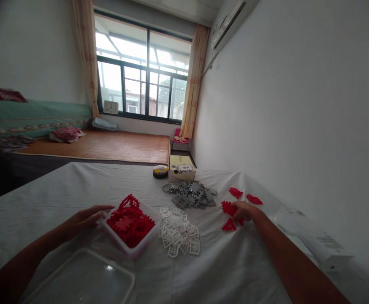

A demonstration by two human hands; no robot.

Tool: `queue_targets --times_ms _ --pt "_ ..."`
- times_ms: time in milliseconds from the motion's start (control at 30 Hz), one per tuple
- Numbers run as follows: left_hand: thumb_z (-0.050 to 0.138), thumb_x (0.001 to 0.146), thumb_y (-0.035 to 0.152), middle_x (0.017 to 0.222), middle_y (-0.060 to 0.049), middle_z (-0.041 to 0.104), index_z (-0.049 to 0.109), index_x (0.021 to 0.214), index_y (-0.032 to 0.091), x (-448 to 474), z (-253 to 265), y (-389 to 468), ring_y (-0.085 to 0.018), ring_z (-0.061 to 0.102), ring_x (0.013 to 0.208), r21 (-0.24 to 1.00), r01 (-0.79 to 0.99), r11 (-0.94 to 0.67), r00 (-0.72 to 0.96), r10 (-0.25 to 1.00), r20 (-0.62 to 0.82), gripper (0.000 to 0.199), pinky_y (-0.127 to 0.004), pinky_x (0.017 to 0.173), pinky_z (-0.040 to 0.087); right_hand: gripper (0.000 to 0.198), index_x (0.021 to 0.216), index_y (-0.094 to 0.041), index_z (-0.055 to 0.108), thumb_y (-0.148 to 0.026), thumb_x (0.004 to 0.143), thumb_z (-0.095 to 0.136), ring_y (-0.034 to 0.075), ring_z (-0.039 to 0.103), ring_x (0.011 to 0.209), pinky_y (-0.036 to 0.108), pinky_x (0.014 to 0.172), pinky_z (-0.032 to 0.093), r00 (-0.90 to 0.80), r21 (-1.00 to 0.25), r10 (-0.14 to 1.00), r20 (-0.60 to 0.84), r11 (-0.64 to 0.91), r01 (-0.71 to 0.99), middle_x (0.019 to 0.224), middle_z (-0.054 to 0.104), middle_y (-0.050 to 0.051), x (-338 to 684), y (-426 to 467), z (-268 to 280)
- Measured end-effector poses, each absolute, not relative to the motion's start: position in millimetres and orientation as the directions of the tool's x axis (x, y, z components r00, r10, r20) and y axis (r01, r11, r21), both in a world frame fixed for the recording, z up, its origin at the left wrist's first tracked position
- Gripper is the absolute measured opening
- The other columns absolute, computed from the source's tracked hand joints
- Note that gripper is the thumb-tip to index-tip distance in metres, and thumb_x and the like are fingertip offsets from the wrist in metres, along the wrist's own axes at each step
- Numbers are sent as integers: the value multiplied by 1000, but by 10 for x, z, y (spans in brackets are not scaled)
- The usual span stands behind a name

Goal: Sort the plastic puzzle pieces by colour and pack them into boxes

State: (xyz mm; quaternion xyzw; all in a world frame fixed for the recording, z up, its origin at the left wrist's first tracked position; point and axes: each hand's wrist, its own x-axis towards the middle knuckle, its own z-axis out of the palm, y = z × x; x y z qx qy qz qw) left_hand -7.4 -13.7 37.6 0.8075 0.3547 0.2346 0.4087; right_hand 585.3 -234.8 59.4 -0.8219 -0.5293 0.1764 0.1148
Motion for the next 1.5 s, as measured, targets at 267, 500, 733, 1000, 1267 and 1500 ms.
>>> queue_targets --times_ms 267,500,733,1000,1267,1500 --pt "51 79 62 122 -4 63 65 118 27 -64 378 -169 -26 60 107 837 382 -393 630 773 76 55 -24 73 55 20 69 -21 59 -18 50 65 20 57 68 29 60 40 368 -337 910 -190 -413 846 65 60 -1 5862 -2385 456" --pt "49 81 59 124 -4 62 64 120 26 -57 384 -175 -26 60 106 829 376 -414 643 761 88 53 -24 75 54 22 65 -20 47 -27 55 65 17 54 64 27 57 39 424 -431 898 -115 -430 794 63 54 -1 5984 -2489 474" --pt "48 83 56 123 -5 63 65 118 25 -57 354 -180 -24 58 107 809 359 -466 650 747 141 49 -25 78 52 38 70 -20 45 -47 61 70 12 49 57 24 53 40 316 -716 946 -71 -269 645 62 49 -4 5493 -2308 1074" --pt "43 86 51 114 -7 65 64 119 20 -21 451 -337 -22 58 99 760 389 -521 646 742 178 50 -29 86 47 31 82 -20 56 -39 65 73 11 49 65 23 61 42 -239 -656 951 196 308 689 75 55 -3 3131 -1526 1188" --pt "42 88 47 115 -4 63 63 120 21 -46 379 -289 -19 57 101 754 362 -549 665 718 204 46 -28 94 42 37 117 -18 59 -40 92 41 20 57 104 36 93 43 -244 -534 925 291 368 761 116 62 11 2484 -1124 1052" --pt "42 89 47 115 -5 64 62 121 21 -45 385 -304 -19 57 100 739 361 -570 664 713 226 46 -27 90 44 55 143 -24 33 -15 88 37 24 27 136 47 105 32 -377 -233 888 264 438 868 147 39 6 2403 -995 790"
